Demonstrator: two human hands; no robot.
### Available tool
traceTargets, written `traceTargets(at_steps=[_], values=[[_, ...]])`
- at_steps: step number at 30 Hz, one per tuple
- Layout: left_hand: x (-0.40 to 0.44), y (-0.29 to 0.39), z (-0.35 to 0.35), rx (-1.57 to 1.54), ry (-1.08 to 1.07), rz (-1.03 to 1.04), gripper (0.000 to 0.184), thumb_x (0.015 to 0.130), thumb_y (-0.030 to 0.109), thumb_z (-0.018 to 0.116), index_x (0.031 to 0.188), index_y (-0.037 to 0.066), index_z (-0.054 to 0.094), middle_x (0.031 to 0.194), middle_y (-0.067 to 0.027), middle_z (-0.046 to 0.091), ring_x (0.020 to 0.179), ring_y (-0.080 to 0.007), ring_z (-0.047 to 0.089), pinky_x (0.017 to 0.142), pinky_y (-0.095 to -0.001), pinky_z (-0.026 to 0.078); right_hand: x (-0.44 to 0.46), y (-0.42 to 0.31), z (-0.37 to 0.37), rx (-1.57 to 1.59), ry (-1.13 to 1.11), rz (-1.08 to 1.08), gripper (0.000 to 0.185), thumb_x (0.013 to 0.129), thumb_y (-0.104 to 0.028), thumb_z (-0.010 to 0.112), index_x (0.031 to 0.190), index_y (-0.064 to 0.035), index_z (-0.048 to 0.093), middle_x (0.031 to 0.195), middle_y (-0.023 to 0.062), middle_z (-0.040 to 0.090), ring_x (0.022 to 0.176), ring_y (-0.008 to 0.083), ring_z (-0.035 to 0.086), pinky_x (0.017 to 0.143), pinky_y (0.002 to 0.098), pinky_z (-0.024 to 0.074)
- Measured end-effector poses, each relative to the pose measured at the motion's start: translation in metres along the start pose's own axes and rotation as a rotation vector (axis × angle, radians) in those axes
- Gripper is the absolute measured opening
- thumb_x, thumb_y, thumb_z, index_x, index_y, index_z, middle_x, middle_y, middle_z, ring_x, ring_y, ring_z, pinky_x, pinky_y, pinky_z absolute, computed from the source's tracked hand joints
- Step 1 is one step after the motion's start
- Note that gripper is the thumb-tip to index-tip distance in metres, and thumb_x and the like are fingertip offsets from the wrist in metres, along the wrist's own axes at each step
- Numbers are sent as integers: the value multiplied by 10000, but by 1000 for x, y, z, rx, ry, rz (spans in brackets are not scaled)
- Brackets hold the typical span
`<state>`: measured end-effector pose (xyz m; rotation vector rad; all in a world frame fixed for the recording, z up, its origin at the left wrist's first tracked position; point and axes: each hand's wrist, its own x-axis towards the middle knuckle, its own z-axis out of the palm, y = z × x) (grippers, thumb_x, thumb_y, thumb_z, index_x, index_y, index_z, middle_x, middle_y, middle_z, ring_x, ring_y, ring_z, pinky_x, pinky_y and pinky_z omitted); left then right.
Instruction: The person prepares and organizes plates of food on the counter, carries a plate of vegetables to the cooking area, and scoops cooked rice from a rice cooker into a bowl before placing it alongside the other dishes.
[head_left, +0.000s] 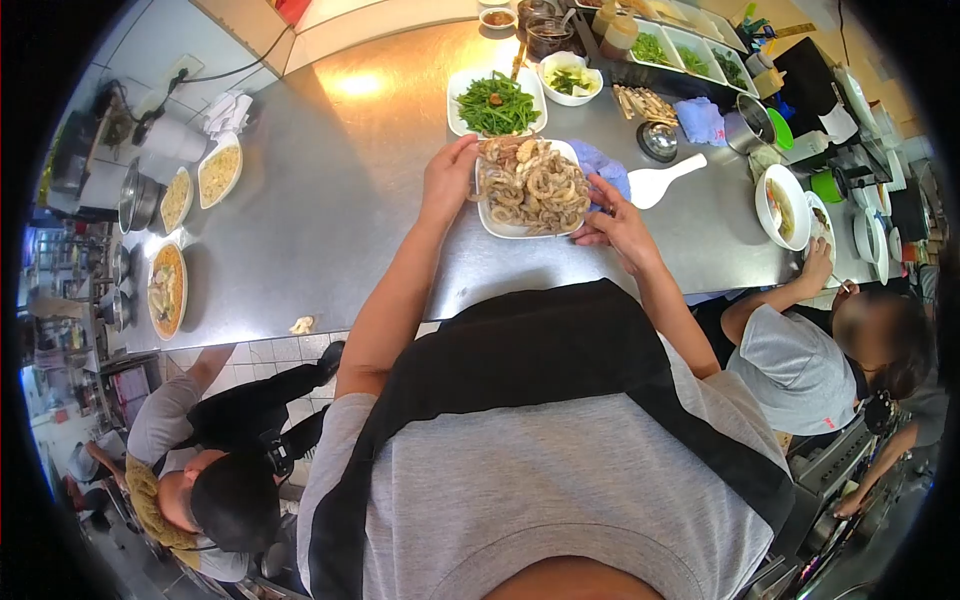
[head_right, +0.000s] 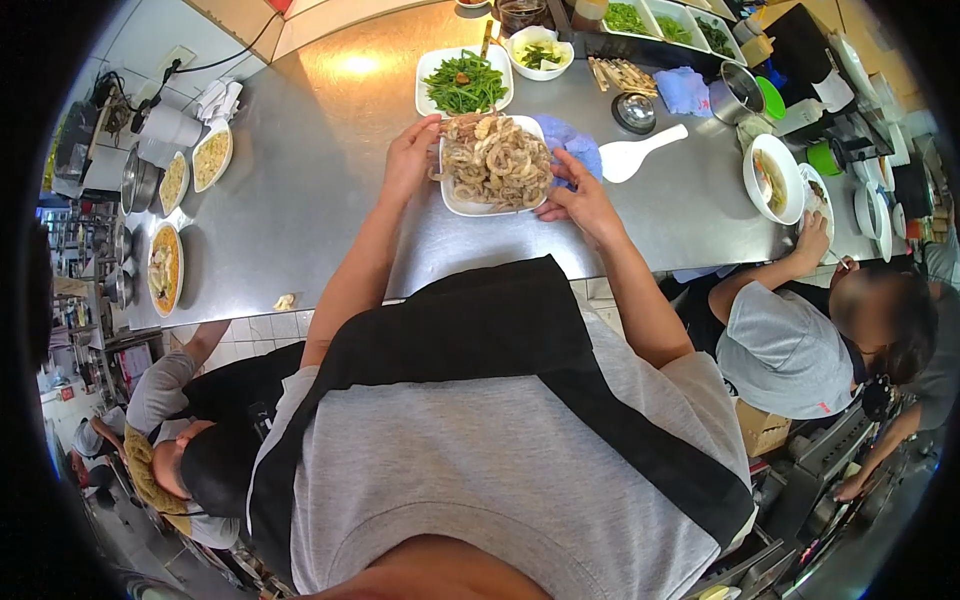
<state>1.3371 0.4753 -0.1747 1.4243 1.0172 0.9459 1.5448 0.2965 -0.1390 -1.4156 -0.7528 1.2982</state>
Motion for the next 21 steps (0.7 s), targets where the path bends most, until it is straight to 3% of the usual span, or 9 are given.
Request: traceTargets(at_steps=[6,9,12,15,16,21], values=[[-25,49,10,338,-80,310,306,796,237,640,1025,34,637,928,-129,623,861,-229,588,799,-322,460,2,1,-3,-11,-15,-22,664,843,6,528,1435,-61,236,1355,173,393,755,163,645,623,255,559],[-48,72,11,397,-171,318,328,758,223,661,1028,40,632,914,-135,617,874,-261,586,813,-340,458,1,-2,-6,-51,-32,-55,603,841,-7,528,1406,-72,325,1294,135,469,731,141,629,605,247,544],[-69,60,11,597,-236,372,303,749,172,648,1021,41,628,903,-141,610,885,-294,578,818,-370,454,5,-12,-13,-447,23,-115,483,843,-40,531,1320,-72,466,1187,117,554,733,158,614,627,268,522],[-74,37,11,535,-152,404,283,747,140,635,1012,40,631,922,-149,603,901,-309,568,813,-391,448,19,-31,-6,-879,259,-588,365,855,-99,541,1217,-67,566,1099,128,597,749,200,603,692,298,498],[-72,33,10,513,-116,438,280,748,138,635,1011,42,633,925,-151,602,903,-304,569,811,-390,448,20,-43,0,-873,239,-588,346,867,-145,536,1202,-68,576,1100,136,598,785,224,603,726,313,490],[-37,35,7,386,91,231,313,808,212,585,1066,41,632,1012,-189,611,973,-289,568,841,-373,445,64,-61,20,-1019,141,-549,408,913,-385,483,1143,-75,615,1092,152,617,946,307,595,862,357,450]])
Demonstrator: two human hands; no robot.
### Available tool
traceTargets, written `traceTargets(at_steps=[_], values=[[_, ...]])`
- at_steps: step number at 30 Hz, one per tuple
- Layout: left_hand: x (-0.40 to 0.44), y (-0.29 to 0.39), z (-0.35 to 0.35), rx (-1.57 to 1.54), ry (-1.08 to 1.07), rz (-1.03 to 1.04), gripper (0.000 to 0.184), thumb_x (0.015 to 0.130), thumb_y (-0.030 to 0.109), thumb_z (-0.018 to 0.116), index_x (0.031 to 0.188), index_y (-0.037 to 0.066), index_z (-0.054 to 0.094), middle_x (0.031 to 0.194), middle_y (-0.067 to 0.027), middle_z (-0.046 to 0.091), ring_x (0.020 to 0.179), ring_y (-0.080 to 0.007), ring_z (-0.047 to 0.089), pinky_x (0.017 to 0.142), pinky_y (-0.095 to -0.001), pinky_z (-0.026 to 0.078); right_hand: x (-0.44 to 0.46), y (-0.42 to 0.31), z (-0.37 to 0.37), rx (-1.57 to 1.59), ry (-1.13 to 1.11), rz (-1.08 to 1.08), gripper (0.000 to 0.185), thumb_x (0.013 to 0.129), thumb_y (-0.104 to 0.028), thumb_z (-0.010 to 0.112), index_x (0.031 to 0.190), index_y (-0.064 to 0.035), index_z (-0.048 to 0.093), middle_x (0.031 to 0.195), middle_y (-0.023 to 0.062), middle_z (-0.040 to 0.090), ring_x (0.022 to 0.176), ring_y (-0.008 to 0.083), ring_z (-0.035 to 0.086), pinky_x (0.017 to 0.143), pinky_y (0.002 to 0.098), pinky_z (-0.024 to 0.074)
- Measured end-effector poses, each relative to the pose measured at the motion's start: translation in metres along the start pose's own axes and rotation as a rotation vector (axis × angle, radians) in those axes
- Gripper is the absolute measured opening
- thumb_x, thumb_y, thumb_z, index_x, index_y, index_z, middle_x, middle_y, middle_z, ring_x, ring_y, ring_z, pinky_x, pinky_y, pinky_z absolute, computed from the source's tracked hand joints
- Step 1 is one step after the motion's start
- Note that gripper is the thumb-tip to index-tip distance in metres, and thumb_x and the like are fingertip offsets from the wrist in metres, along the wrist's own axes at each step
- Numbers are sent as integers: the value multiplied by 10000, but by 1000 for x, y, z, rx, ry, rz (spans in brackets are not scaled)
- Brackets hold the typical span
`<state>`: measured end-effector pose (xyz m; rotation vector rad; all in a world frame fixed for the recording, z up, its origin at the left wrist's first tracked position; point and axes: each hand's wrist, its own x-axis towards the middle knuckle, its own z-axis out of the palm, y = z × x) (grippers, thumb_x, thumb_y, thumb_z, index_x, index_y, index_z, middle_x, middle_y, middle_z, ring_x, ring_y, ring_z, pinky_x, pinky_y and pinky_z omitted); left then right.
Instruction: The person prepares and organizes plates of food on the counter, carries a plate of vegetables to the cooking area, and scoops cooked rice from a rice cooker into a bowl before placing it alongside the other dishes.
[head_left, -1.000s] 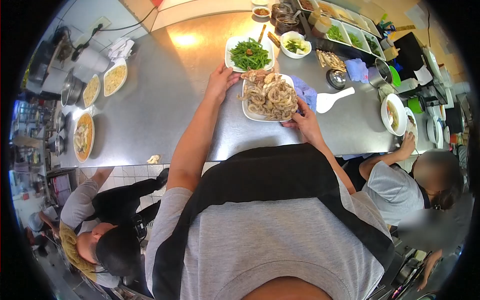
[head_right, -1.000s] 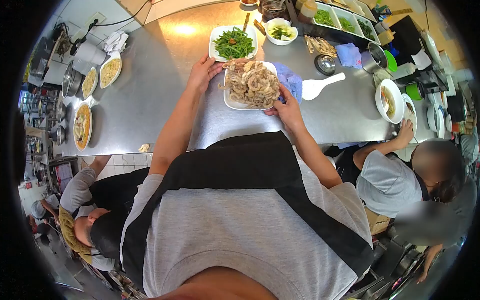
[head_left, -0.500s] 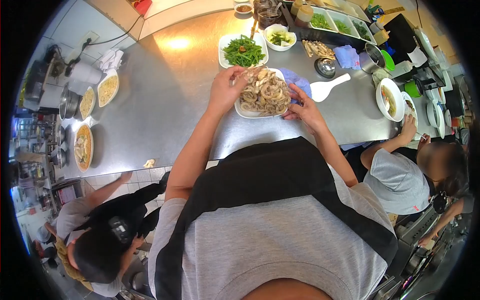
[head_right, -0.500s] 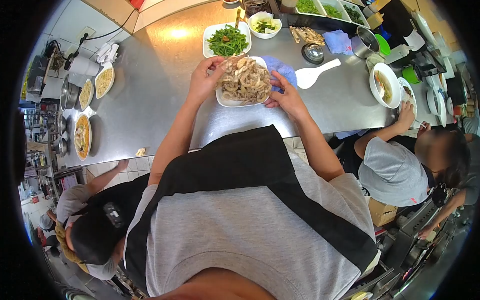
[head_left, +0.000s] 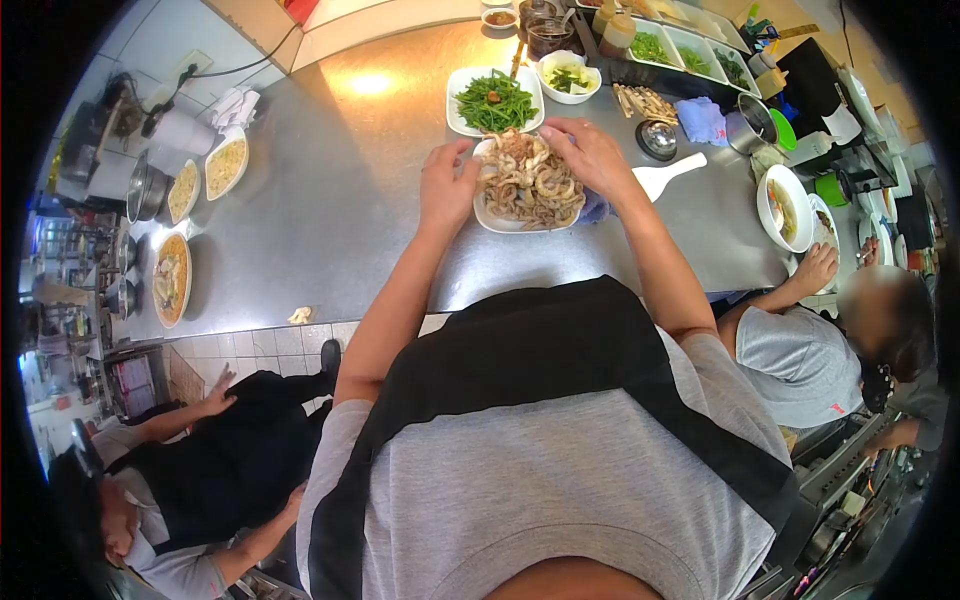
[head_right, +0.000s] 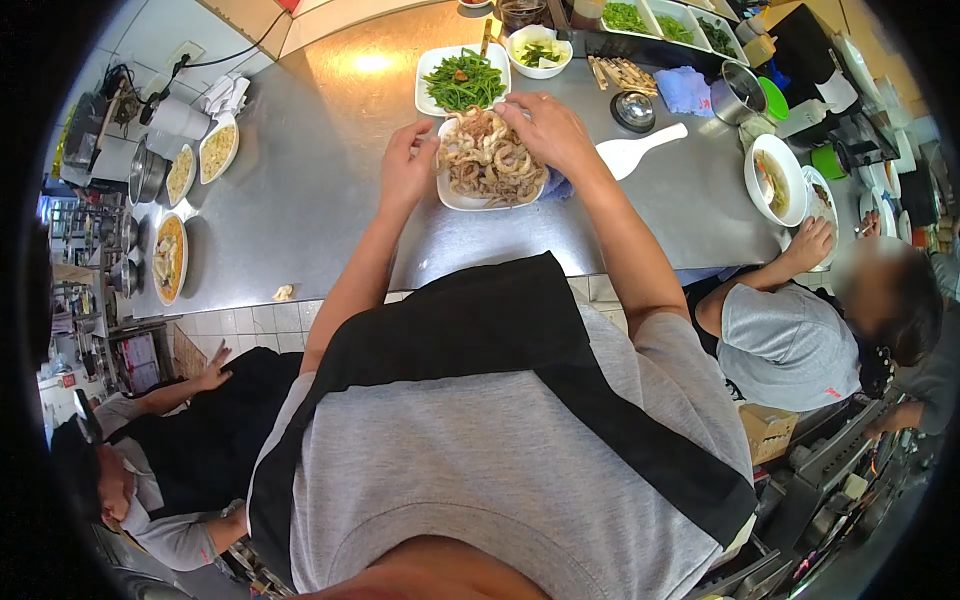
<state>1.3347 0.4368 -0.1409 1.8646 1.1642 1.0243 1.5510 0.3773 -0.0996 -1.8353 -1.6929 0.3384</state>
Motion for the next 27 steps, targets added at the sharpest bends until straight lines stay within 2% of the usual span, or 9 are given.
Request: traceTargets(at_steps=[3,7,9,10,13,16,19,22,27], values=[[15,1,10,-81,-62,-67,363,852,270,536,1104,20,610,1055,-206,618,1008,-301,567,859,-364,441,17,-13,7,154,-188,70,484,919,-474,440,1125,-78,627,1081,162,625,1024,320,575,908,361,425],[17,11,16,8,-109,-17,402,895,307,491,1129,-6,585,1067,-209,627,1015,-318,582,878,-352,438,33,10,29,419,-300,38,469,937,-451,437,1100,-57,633,1041,135,638,992,245,583,906,333,424],[11,15,14,-250,-144,-12,394,905,304,481,1127,-4,587,1061,-203,628,1014,-318,580,890,-366,428,29,9,23,688,-346,17,454,950,-427,429,1082,-45,636,1024,116,641,977,205,578,898,320,427],[5,17,12,-380,-162,-13,390,910,302,477,1127,-3,588,1058,-200,628,1014,-318,580,895,-373,424,25,9,18,669,-341,-16,444,955,-413,427,1073,-40,636,1013,109,640,970,193,575,894,315,429],[-20,37,-6,-328,-157,-11,383,912,306,480,1112,2,599,1027,-188,634,1011,-289,571,928,-374,392,10,4,8,562,-327,-110,425,966,-382,417,1052,-28,636,991,96,639,956,177,569,887,310,430],[-28,15,-9,86,-243,182,395,901,327,510,1126,14,599,1074,-164,615,1058,-275,533,969,-380,351,6,-1,10,352,-328,-234,419,962,-370,411,1048,-23,630,990,121,637,970,242,576,898,334,424],[-32,12,-13,140,-174,154,438,879,355,551,1155,17,583,1202,-188,548,1110,-291,492,989,-385,334,16,-3,11,275,-308,-214,403,953,-358,422,1063,-28,626,996,147,631,985,296,575,914,357,419],[-34,10,-20,123,-107,160,550,848,383,589,1238,4,513,1292,-228,464,1193,-335,428,1015,-402,319,15,-8,13,304,-207,-243,401,946,-364,426,1074,-42,628,1015,162,622,1012,312,562,922,370,414],[-47,2,-17,116,-257,88,801,772,437,664,1333,-50,362,1347,-259,391,1250,-363,388,1058,-410,287,18,9,25,189,-190,-384,413,944,-376,419,1122,-56,611,1111,154,587,1072,300,522,943,377,394]])
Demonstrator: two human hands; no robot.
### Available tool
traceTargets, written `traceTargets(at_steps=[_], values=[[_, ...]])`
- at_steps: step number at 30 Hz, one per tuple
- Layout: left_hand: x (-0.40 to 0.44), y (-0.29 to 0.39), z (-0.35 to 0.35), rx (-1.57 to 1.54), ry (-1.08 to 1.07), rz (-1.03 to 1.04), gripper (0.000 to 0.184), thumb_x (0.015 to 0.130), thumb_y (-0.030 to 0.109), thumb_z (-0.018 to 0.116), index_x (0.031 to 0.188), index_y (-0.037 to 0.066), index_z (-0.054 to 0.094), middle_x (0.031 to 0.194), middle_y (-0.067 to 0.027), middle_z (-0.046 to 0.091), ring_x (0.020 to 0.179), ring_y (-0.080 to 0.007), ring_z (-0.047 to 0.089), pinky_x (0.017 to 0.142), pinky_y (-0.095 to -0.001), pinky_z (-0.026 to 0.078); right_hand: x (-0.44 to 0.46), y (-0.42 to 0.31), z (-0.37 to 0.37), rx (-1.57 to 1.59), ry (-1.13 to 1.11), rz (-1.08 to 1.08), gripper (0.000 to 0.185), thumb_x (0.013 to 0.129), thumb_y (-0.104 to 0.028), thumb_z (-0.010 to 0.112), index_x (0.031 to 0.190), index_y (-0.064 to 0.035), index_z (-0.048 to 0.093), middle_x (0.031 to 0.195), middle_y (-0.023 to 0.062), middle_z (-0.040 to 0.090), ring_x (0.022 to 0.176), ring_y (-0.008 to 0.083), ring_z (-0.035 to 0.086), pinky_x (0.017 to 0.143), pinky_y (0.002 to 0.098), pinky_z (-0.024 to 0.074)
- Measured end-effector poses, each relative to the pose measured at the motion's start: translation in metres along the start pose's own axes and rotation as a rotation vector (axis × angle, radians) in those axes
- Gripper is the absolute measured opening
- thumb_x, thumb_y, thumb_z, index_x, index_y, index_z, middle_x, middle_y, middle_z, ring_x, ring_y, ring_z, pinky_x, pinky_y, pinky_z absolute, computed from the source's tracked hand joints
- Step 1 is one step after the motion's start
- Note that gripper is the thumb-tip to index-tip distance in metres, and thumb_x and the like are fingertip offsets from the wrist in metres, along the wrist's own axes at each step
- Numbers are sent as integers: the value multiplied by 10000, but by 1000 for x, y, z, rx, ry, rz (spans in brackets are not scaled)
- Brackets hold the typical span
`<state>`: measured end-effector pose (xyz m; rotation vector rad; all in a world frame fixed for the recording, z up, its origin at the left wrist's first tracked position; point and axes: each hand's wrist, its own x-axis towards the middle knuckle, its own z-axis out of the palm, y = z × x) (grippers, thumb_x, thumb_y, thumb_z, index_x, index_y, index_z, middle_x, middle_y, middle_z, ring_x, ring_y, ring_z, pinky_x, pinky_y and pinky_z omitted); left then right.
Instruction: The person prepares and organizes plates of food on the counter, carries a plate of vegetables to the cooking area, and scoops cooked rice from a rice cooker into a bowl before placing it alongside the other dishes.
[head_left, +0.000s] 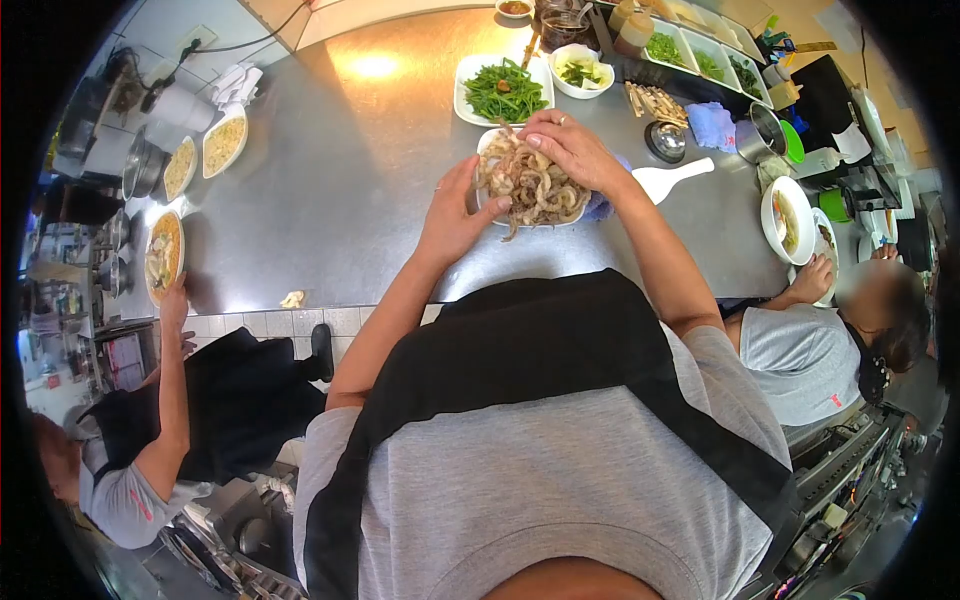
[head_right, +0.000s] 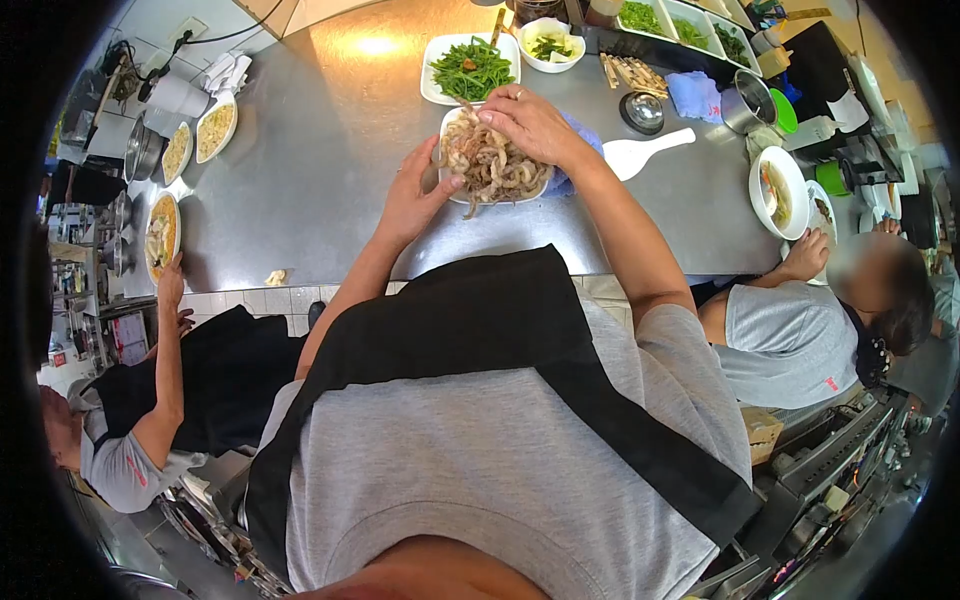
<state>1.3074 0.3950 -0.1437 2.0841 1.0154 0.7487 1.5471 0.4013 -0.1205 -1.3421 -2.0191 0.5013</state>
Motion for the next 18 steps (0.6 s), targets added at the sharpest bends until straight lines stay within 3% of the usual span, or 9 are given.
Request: traceTargets(at_steps=[4,7,13,16,18], values=[[-7,31,5,-131,-43,64,974,682,365,775,1378,-63,245,1359,-264,371,1241,-379,398,1048,-414,313,-2,-13,-11,49,-213,104,419,932,-377,440,1192,-77,573,1206,138,544,1122,298,491,972,390,369],[-12,33,13,129,2,155,1040,642,286,815,1400,-38,181,1340,-258,397,1220,-379,423,1027,-414,347,-7,-23,-24,115,-314,171,511,873,-416,520,1270,-94,503,1250,139,523,1146,297,475,993,401,350],[8,23,14,143,64,132,995,650,230,801,1405,-5,198,1250,-232,488,1122,-390,494,943,-420,414,-20,-19,-27,-205,-300,-150,862,650,-329,766,1368,-96,351,1267,159,517,1177,314,464,1003,408,352],[15,14,28,192,145,242,992,644,206,803,1405,1,201,1209,-230,514,1084,-394,509,908,-417,432,-14,-32,-26,-171,-371,71,904,612,-247,801,1375,-96,340,1301,176,485,1189,334,461,1016,408,350],[14,12,30,166,144,202,1005,636,203,809,1407,1,196,1205,-231,516,1082,-391,510,914,-422,423,-18,-19,-13,-198,-262,-17,889,618,-236,800,1368,-91,346,1297,187,484,1180,344,467,1018,410,351]])
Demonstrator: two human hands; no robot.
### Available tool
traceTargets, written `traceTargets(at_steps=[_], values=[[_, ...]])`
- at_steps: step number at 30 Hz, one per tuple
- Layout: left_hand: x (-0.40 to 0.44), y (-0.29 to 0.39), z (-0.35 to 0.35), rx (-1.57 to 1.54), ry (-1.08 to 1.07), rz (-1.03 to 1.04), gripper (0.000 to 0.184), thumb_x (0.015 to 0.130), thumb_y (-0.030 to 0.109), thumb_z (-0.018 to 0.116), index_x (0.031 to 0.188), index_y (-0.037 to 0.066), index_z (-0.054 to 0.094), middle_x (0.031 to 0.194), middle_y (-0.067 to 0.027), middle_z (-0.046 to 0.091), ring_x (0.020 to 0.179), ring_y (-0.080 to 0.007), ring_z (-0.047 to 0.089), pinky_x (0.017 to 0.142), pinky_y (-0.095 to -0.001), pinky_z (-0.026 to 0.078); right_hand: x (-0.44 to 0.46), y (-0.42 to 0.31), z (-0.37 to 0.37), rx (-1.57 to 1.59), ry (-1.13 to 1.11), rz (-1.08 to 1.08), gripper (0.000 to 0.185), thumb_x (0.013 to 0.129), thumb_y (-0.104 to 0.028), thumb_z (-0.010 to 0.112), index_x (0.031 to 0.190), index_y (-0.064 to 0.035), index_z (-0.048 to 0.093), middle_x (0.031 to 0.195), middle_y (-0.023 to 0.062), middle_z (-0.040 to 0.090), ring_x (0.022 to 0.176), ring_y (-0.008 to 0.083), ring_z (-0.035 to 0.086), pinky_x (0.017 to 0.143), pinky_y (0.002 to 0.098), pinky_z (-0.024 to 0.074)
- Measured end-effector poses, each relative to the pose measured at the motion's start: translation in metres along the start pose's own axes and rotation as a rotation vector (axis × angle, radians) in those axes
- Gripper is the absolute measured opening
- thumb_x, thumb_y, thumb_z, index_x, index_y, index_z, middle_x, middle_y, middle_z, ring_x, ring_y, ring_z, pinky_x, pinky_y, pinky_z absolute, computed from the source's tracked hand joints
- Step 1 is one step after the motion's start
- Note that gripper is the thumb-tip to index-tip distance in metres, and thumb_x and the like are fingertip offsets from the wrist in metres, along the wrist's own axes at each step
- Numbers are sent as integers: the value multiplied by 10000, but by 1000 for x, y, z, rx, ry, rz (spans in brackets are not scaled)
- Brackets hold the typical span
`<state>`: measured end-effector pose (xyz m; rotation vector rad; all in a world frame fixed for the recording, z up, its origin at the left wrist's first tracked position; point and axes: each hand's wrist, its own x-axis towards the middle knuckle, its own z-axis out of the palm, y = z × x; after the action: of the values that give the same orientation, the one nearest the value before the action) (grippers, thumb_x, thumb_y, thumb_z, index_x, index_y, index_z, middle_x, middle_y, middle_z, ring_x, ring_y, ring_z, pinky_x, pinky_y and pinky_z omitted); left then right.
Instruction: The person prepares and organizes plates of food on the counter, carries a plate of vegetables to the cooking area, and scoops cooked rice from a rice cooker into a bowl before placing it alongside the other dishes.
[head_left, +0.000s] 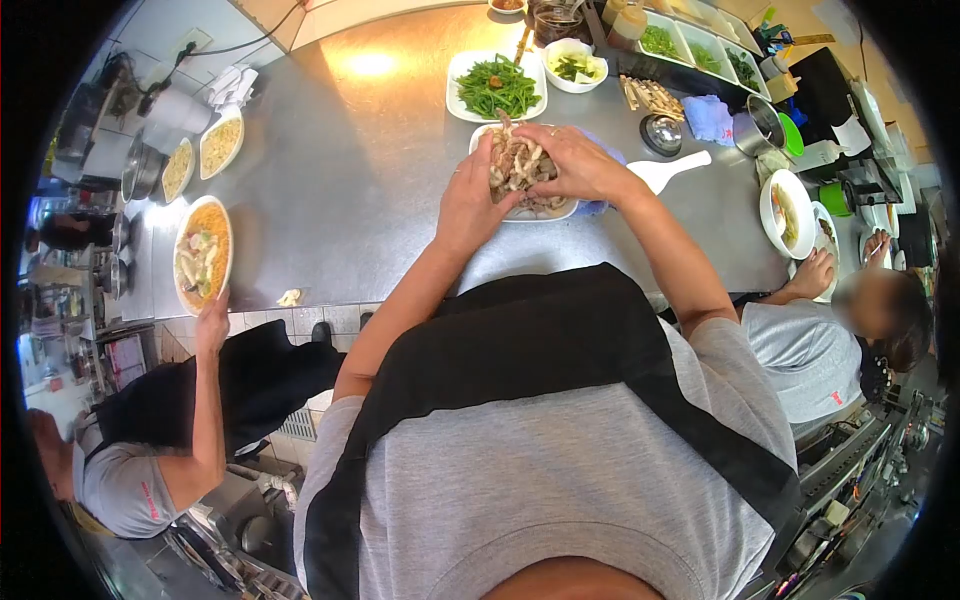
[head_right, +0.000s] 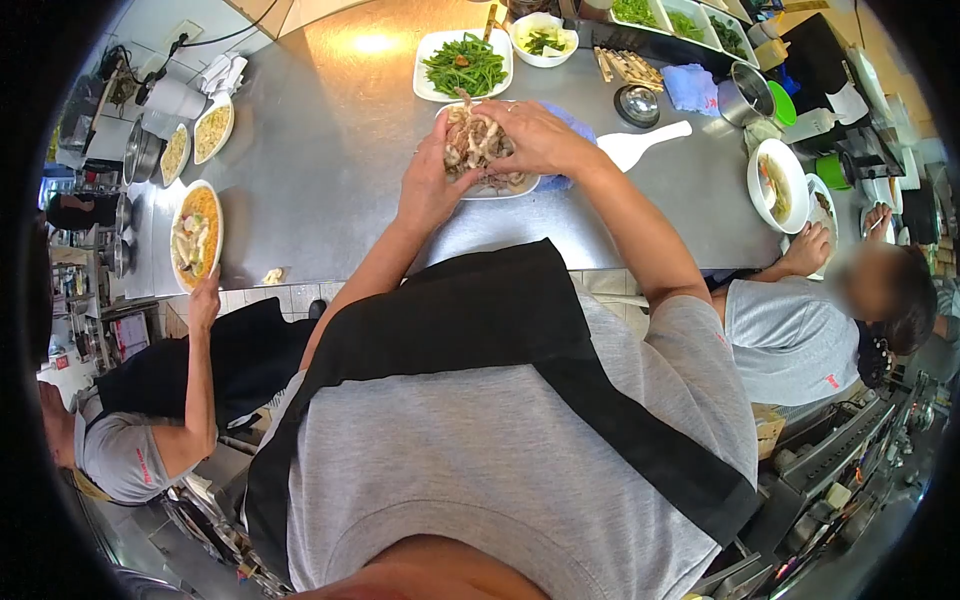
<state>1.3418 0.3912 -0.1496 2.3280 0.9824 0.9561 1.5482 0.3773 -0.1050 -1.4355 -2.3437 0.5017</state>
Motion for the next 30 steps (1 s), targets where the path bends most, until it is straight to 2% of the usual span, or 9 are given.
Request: traceTargets(at_steps=[4,7,10,13,18,20,22,25,30], values=[[-2,4,-10,-61,-14,9,1045,616,216,825,1408,-7,181,1247,-237,486,1130,-382,484,961,-434,380,-5,-3,-9,143,37,41,819,650,-260,785,1341,-88,381,1278,177,500,1172,342,474,1008,411,365],[-10,4,-15,-29,8,-21,1071,607,250,833,1409,-13,173,1313,-243,427,1189,-381,440,1006,-447,334,-26,8,-23,199,238,30,746,670,-287,768,1307,-87,435,1281,153,505,1160,324,490,998,406,370],[-16,-2,-16,-39,-29,-90,1075,601,273,836,1400,-29,182,1360,-251,371,1238,-387,390,1033,-447,308,-44,18,-42,197,92,415,632,696,-289,746,1243,-87,503,1263,133,518,1153,305,500,978,406,383],[-22,-2,-17,-44,-16,-96,1050,629,308,815,1395,-40,187,1368,-253,361,1261,-395,360,1053,-445,288,-68,35,-19,-296,117,231,451,726,-325,712,1088,-90,581,1106,99,584,1051,273,548,882,423,416],[-39,-12,-19,-78,135,-118,848,763,261,693,1394,-43,214,1386,-246,344,1277,-388,341,1072,-431,264,-66,50,10,-528,118,120,171,702,-186,652,858,-138,602,857,50,609,846,246,579,723,398,400],[-48,-21,-21,-82,184,-185,750,802,191,630,1391,-46,231,1385,-247,345,1273,-388,345,1074,-427,260,-66,55,9,-575,62,115,304,662,-185,701,955,-141,635,850,28,612,863,250,565,738,386,394],[-57,-28,-29,-55,223,-257,692,825,167,584,1388,-49,244,1379,-249,353,1271,-385,348,1077,-424,256,-63,51,-9,-519,-190,199,348,717,-219,678,1048,-121,640,947,65,630,925,264,572,787,400,412],[-73,-42,-46,-11,280,-333,623,869,187,531,1380,-54,267,1370,-255,359,1268,-382,352,1068,-423,264,-48,39,-73,-245,-327,171,410,794,-269,647,1135,-46,604,1149,151,592,1073,321,554,926,393,425],[-97,-53,-51,84,381,-408,534,921,192,476,1363,-51,303,1347,-262,375,1243,-391,376,1053,-425,286,17,88,-181,-317,71,172,421,798,-260,642,1143,-25,586,1180,171,575,1083,342,546,937,396,431]])
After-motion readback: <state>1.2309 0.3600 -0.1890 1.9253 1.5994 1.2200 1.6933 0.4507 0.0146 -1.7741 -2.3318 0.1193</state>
